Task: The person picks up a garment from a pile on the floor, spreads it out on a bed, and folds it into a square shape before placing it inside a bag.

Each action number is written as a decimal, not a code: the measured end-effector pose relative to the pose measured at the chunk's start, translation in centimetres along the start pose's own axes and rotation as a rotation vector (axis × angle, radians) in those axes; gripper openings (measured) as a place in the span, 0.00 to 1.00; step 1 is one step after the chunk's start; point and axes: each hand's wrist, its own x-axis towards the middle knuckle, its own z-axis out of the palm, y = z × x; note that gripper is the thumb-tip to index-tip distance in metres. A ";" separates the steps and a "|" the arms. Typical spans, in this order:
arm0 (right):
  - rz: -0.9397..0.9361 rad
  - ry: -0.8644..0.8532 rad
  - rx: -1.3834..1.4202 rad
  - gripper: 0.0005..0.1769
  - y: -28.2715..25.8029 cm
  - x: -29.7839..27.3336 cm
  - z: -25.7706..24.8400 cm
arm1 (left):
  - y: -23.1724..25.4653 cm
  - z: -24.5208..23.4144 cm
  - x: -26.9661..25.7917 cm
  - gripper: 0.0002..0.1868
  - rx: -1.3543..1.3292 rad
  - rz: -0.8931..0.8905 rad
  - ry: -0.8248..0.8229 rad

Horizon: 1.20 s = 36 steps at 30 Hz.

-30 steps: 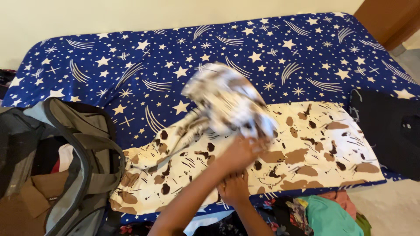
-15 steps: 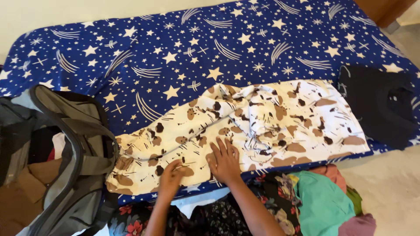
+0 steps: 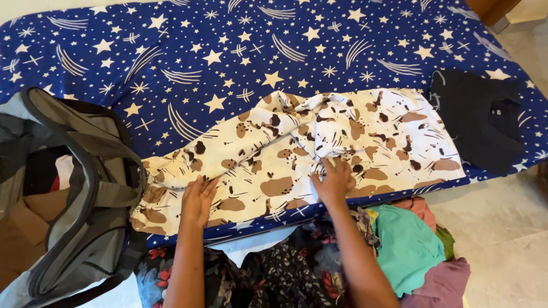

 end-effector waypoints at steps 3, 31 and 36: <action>-0.167 -0.115 0.083 0.41 2.8 3.1 -0.2 | 0.0 0.4 2.8 0.17 -0.149 -0.076 0.029; 0.261 0.265 1.596 0.25 24.2 16.3 -19.1 | 0.5 -5.9 3.4 0.21 -0.590 0.115 0.011; 0.490 0.040 1.209 0.07 29.6 10.9 -13.7 | 1.6 -0.1 -0.9 0.25 -0.513 0.141 0.128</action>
